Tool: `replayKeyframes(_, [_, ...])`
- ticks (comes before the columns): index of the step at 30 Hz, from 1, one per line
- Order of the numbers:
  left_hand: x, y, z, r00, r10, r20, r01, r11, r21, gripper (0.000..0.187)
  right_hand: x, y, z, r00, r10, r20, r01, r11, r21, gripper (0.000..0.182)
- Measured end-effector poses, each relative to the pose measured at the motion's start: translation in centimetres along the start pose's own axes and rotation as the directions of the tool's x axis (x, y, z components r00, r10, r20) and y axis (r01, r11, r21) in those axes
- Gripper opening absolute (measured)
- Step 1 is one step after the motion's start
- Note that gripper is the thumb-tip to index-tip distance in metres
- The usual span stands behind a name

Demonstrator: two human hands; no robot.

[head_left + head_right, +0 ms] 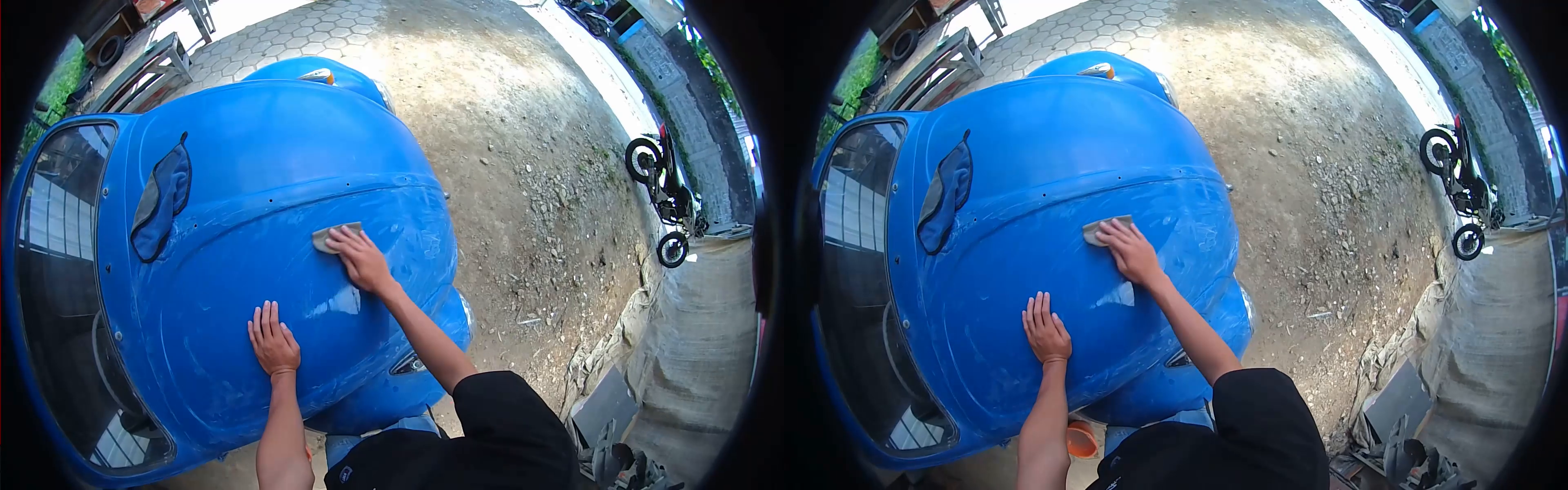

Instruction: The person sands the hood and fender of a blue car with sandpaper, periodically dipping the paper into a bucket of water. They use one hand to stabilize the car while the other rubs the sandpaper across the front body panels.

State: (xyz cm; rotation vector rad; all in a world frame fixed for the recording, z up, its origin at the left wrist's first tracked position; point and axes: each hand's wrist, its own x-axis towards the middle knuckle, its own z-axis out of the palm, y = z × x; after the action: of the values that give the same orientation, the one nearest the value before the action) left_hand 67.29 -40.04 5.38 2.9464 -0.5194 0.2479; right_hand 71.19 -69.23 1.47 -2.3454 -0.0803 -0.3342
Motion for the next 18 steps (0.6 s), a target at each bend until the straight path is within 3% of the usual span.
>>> replayKeyframes(1, [0.0, 0.1, -0.1, 1.000, -0.008, 0.003, 0.008, 1.000, -0.001, 0.048, -0.7, 3.3, -0.7, 0.964, 0.219, -0.148, -0.222, 0.975, -0.009, 0.038])
replayKeyframes(3, [0.1, 0.3, -0.2, 1.000, -0.019, 0.005, 0.019, 1.000, -0.019, 0.048, -3.1, 7.4, -1.0, 0.731, 0.567, -0.379, -0.511, 0.824, 0.246, 0.038])
replayKeyframes(6, [0.3, 0.0, 0.1, 1.000, -0.019, 0.001, 0.019, 0.999, -0.031, 0.048, -6.3, 2.9, 1.1, 0.719, 0.547, -0.428, -0.539, 0.828, 0.153, 0.038])
replayKeyframes(9, [0.2, 0.0, -0.3, 1.000, -0.017, 0.005, 0.017, 0.999, -0.038, 0.048, -14.2, -7.9, 3.8, 0.961, 0.272, -0.047, -0.270, 0.962, 0.033, 0.046])
replayKeyframes(10, [0.1, 0.0, -0.4, 1.000, -0.017, 0.010, 0.017, 0.999, -0.040, 0.049, -17.5, -11.2, 4.6, 0.977, 0.192, 0.090, -0.193, 0.981, 0.006, 0.050])
replayKeyframes(12, [0.1, -0.1, -0.5, 1.000, -0.007, -0.006, 0.006, 0.998, -0.063, 0.048, -21.2, -13.9, 4.7, 0.967, 0.133, 0.218, -0.117, 0.990, -0.084, 0.052])
replayKeyframes(14, [0.1, 0.0, -0.4, 1.000, -0.007, -0.014, 0.006, 0.998, -0.068, 0.048, -20.1, -10.9, 4.4, 0.982, 0.025, 0.189, 0.002, 0.990, -0.140, 0.054])
replayKeyframes(15, [0.1, 0.0, -0.4, 1.000, -0.013, -0.004, 0.013, 0.998, -0.060, 0.048, -17.8, -8.4, 4.2, 0.995, 0.029, 0.095, -0.014, 0.987, -0.162, 0.054])
replayKeyframes(16, [-0.1, -0.1, -0.3, 1.000, -0.010, -0.001, 0.010, 0.998, -0.056, 0.048, -13.8, -6.2, 3.1, 0.989, 0.142, -0.036, -0.146, 0.971, -0.188, 0.051])
replayKeyframes(18, [0.1, -0.1, 0.0, 1.000, -0.010, -0.021, 0.009, 0.999, -0.049, 0.047, -5.7, 2.5, 1.4, 0.862, 0.379, -0.338, -0.424, 0.903, -0.070, 0.043])
